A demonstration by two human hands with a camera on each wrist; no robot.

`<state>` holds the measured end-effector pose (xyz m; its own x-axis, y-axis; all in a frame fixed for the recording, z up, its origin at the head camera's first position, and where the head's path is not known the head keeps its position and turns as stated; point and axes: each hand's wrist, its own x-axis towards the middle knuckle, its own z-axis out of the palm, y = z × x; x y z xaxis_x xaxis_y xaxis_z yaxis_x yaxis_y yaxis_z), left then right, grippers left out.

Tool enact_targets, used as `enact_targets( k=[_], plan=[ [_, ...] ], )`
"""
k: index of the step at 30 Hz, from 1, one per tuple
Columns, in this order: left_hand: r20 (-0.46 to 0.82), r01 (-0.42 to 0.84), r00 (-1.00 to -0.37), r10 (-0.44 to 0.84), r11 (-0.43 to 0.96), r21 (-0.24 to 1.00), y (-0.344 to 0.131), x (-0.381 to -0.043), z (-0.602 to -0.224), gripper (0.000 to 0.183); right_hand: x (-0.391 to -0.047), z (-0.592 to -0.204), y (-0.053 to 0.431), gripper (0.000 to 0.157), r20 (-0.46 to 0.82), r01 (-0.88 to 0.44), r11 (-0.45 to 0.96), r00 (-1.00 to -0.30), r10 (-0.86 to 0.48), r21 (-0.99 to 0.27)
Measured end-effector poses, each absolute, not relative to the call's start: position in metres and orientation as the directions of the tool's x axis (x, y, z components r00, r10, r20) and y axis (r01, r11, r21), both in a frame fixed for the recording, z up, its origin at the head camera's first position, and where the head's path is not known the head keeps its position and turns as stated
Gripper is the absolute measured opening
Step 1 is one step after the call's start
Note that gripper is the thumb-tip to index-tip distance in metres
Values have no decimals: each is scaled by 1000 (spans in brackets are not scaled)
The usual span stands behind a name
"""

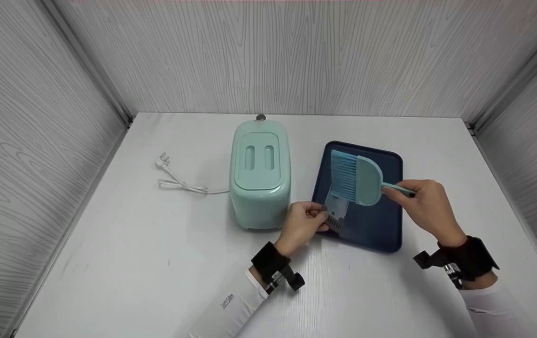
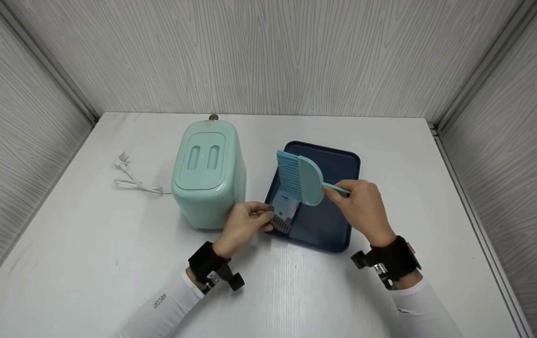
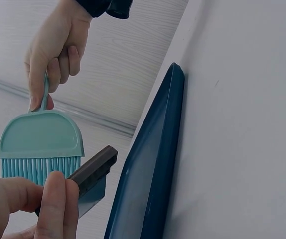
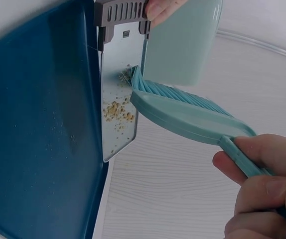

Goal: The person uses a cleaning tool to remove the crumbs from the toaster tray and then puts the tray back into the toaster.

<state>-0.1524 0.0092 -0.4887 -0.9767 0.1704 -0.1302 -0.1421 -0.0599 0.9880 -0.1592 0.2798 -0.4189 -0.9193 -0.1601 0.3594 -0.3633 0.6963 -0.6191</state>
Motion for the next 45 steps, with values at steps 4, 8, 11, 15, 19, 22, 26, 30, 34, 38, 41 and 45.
enact_targets(
  k=[4,8,11,15,19,22,26,30,34,38,41,45],
  plan=[
    [-131,-141,-979,159,-53,989,10,-152,-490,17,-163,-422,284,32,365,-357,712,-919,-152,-604],
    [-137,-146,-978,155,-48,988,11,-152,-489,16,-166,-420,288,30,374,-358,724,-916,-148,-590],
    [-135,-143,-978,158,-38,989,11,-152,-488,16,-164,-413,292,26,381,-358,726,-914,-142,-587],
    [-136,-143,-978,157,-33,989,10,-152,-488,16,-157,-399,295,21,376,-355,720,-916,-140,-596],
    [-144,-153,-978,152,-49,987,10,-153,-487,16,-148,-387,296,17,342,-333,720,-929,-141,-609],
    [-141,-151,-978,151,-52,987,10,-153,-487,15,-140,-382,294,16,310,-318,726,-939,-151,-610],
    [-131,-141,-979,157,-54,989,9,-153,-488,15,-132,-382,289,14,288,-334,730,-938,-195,-596],
    [-120,-129,-978,170,-46,991,8,-153,-489,14,-127,-384,282,11,285,-368,730,-927,-243,-576],
    [-114,-122,-978,175,-38,992,8,-152,-488,15,-126,-386,276,9,278,-386,724,-922,-271,-572],
    [-109,-117,-978,177,-35,992,9,-152,-487,16,-125,-388,271,9,268,-400,718,-916,-297,-570],
    [-100,-107,-979,180,-31,994,8,-152,-488,17,-126,-390,267,8,275,-424,716,-906,-323,-555],
    [-94,-101,-979,183,-29,994,8,-153,-490,16,-128,-392,263,10,295,-467,719,-884,-363,-514]
  ],
)
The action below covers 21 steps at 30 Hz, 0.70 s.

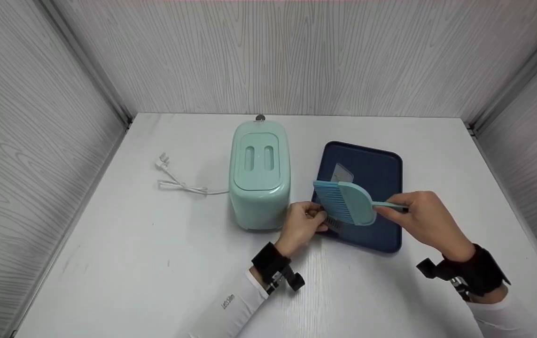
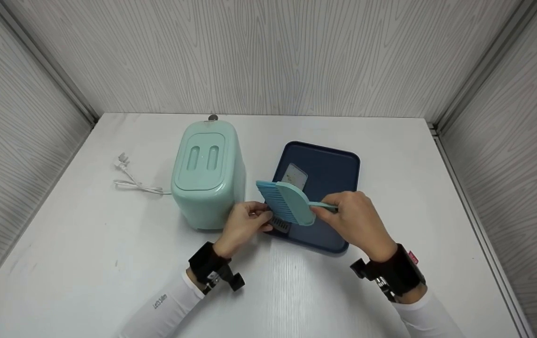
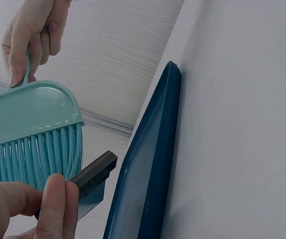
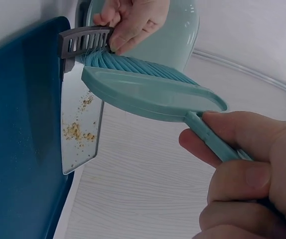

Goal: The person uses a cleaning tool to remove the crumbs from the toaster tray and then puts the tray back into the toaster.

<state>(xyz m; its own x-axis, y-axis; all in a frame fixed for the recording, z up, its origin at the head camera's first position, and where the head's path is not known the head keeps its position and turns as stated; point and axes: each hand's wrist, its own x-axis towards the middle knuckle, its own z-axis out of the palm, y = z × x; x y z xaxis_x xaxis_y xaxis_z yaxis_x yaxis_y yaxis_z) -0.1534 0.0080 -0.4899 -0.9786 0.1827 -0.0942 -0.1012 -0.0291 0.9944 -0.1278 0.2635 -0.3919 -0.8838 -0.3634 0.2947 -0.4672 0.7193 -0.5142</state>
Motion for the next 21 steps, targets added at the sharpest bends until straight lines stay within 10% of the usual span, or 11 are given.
enact_targets(
  k=[21],
  plan=[
    [-104,-113,-979,177,-41,993,8,-153,-491,17,-142,-403,271,4,315,-444,753,-893,-323,-487]
  ],
)
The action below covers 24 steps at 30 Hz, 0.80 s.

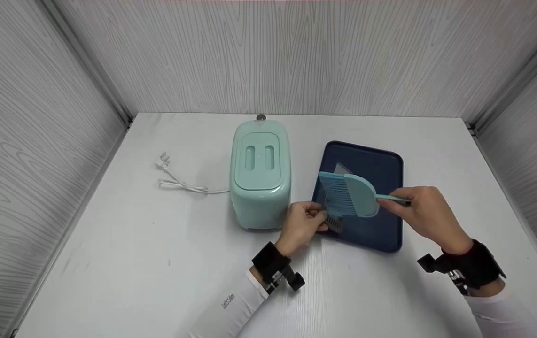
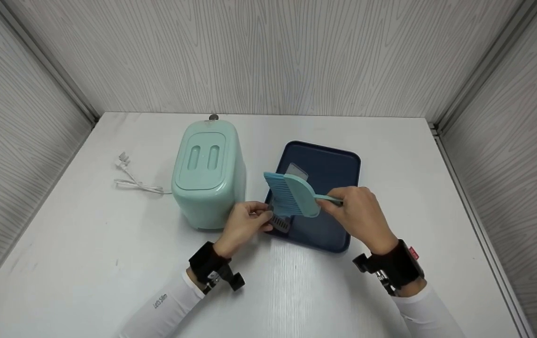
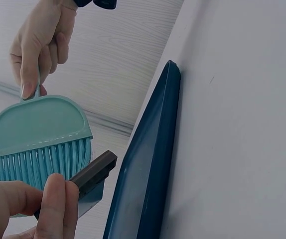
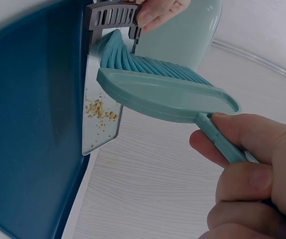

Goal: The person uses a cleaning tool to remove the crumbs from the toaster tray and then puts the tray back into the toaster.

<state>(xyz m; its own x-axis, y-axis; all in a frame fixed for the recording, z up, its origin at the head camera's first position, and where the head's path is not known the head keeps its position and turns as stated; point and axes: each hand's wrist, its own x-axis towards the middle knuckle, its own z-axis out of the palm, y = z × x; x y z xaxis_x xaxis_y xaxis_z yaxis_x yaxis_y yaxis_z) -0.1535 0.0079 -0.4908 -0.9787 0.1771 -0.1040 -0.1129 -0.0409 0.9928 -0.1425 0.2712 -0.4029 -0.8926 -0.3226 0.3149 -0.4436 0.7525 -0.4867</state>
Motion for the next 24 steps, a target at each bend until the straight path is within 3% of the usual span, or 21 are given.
enact_targets(
  k=[24],
  plan=[
    [-102,-105,-982,161,-13,994,7,-153,-489,19,-151,-395,291,12,381,-419,766,-891,-245,-488]
  ],
)
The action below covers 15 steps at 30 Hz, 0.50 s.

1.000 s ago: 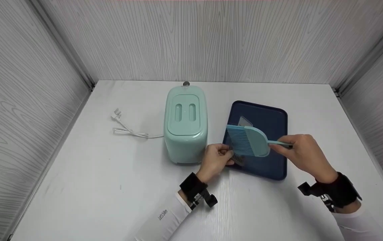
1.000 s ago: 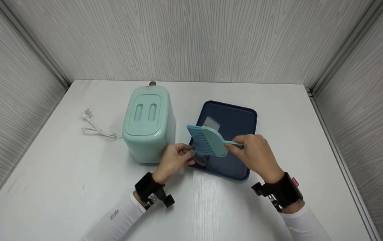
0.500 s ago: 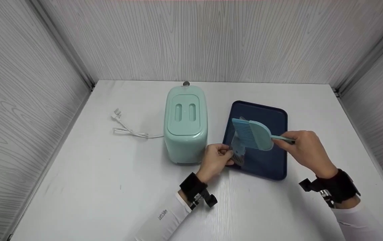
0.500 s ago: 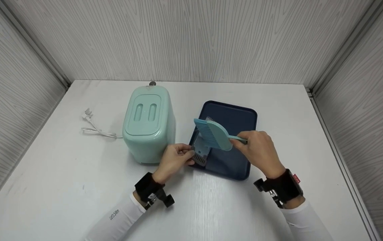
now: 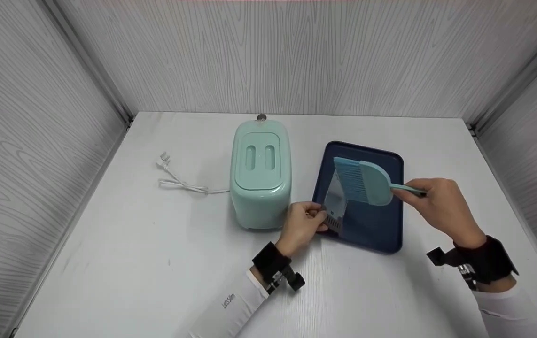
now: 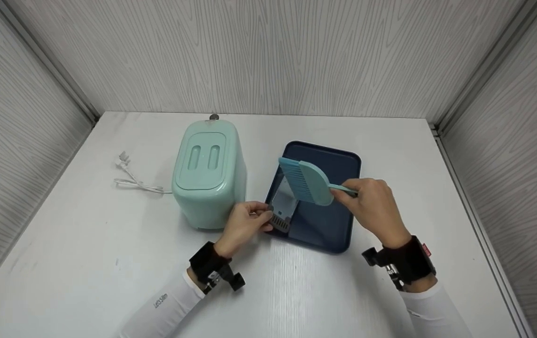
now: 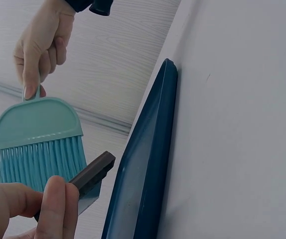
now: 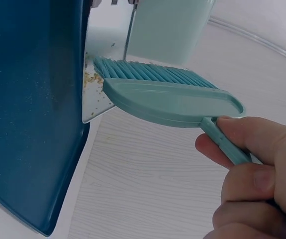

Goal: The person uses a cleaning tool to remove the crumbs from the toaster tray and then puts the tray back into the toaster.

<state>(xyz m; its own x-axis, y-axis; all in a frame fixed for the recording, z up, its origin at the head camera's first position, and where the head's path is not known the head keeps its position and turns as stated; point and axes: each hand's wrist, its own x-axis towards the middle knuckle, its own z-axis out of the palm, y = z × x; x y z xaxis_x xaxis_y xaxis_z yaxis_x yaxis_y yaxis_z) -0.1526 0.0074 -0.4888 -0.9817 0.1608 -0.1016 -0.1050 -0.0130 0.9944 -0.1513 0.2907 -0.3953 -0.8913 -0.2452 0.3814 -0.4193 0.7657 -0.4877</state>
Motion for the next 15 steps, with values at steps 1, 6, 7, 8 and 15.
enact_targets(
  k=[1,6,7,8,15],
  plan=[
    [-101,-105,-982,161,-14,994,7,-153,-489,19,-149,-393,291,11,381,-419,765,-892,-244,-489],
    [-109,-113,-982,154,-20,993,8,-152,-489,17,-137,-386,289,6,378,-430,761,-889,-260,-487],
    [-113,-117,-982,153,-20,993,8,-152,-489,17,-135,-386,288,5,376,-436,759,-886,-270,-483],
    [-115,-120,-982,152,-19,993,8,-152,-489,17,-132,-386,287,5,374,-442,757,-884,-279,-481],
    [-117,-120,-981,152,-11,993,9,-153,-489,16,-120,-391,279,5,358,-477,741,-872,-334,-473]
  ],
)
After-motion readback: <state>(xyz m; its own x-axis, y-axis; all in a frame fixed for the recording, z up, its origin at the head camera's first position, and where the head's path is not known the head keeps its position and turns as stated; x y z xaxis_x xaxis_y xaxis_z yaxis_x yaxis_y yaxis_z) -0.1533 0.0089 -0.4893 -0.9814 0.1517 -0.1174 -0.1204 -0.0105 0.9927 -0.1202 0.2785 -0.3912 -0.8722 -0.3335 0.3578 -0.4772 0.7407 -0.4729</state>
